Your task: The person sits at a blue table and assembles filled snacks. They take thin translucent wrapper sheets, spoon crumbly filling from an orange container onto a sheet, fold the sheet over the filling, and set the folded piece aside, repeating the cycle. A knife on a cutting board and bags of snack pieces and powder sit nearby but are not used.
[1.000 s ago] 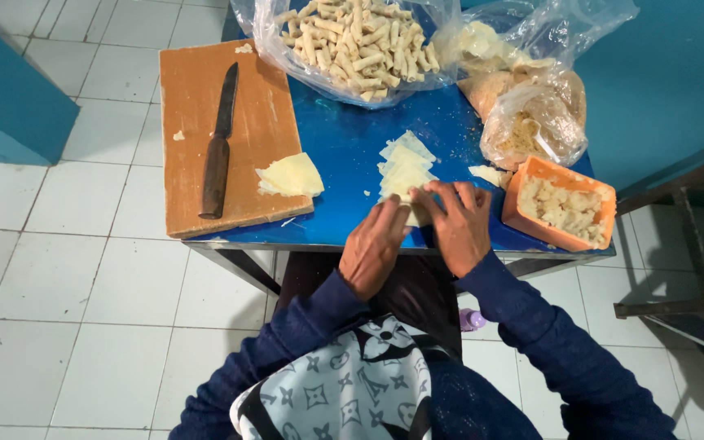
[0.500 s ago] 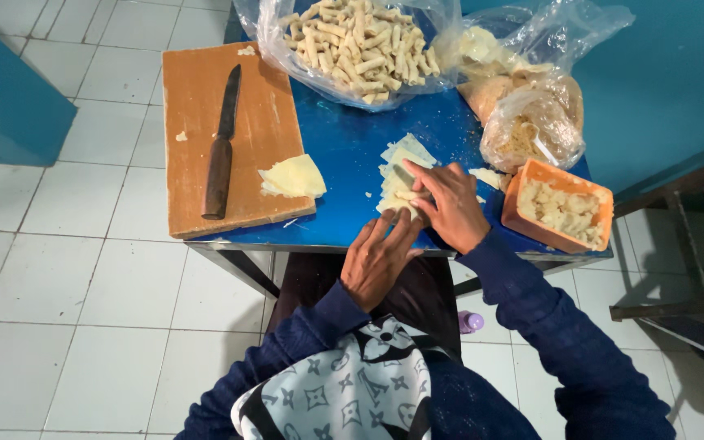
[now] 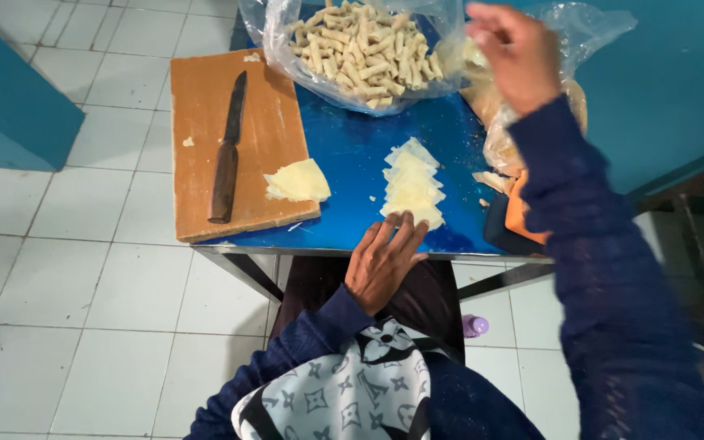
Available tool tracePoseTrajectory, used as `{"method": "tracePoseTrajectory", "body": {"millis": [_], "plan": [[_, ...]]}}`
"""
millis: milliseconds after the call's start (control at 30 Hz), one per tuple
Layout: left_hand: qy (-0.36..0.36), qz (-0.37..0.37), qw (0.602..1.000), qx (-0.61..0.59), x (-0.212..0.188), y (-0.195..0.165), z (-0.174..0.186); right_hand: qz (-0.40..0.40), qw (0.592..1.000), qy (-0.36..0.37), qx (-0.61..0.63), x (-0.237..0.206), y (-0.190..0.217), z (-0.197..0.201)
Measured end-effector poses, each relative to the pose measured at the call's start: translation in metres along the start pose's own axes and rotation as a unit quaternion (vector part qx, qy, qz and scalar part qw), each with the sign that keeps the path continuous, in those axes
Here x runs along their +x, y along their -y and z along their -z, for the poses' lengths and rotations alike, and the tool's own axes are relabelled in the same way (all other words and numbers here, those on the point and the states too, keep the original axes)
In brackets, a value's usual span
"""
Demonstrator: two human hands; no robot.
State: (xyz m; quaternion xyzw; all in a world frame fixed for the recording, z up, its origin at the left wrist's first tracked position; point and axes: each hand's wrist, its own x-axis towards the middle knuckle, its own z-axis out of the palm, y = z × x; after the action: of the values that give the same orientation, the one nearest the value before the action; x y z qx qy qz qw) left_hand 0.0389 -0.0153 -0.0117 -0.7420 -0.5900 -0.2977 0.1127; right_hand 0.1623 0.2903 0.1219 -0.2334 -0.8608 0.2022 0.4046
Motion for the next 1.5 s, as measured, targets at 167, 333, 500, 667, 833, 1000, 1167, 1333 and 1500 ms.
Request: {"method": "tracePoseTrajectory", "body": {"millis": [167,333,500,667,833,1000,1167,1333,1500], "plan": [[-0.012,0.012,0.998,-0.066,0.002,0.002,0.001,-0.083,0.939,0.182,-0.278,-0.07,-0.013,0.085],[-0.058,0.097,0.982,-0.153,0.005,0.007,0.003,-0.222,0.87,0.187,-0.398,-0.125,-0.045,0.098],[-0.108,0.152,0.977,-0.107,0.011,0.014,0.01,-0.241,0.889,0.155,-0.358,-0.137,-0.071,0.076],[-0.109,0.176,0.977,-0.058,0.015,0.015,0.011,-0.224,0.896,0.116,-0.366,-0.143,-0.071,0.084],[-0.086,0.194,0.974,-0.073,0.015,0.015,0.007,-0.204,0.901,0.106,-0.368,-0.155,-0.062,0.084],[-0.094,0.19,0.974,-0.082,0.016,0.014,0.002,-0.238,0.92,0.118,-0.287,-0.158,-0.073,0.081],[-0.093,0.205,0.966,-0.123,0.018,0.018,0.0,-0.282,0.938,0.104,-0.172,-0.166,-0.078,0.101],[-0.095,0.202,0.967,-0.118,0.017,0.02,0.0,-0.287,0.949,0.1,-0.085,-0.169,-0.046,0.113],[-0.109,0.2,0.967,-0.114,0.019,0.017,-0.001,-0.291,0.943,0.159,0.011,-0.168,0.016,0.076]]}}
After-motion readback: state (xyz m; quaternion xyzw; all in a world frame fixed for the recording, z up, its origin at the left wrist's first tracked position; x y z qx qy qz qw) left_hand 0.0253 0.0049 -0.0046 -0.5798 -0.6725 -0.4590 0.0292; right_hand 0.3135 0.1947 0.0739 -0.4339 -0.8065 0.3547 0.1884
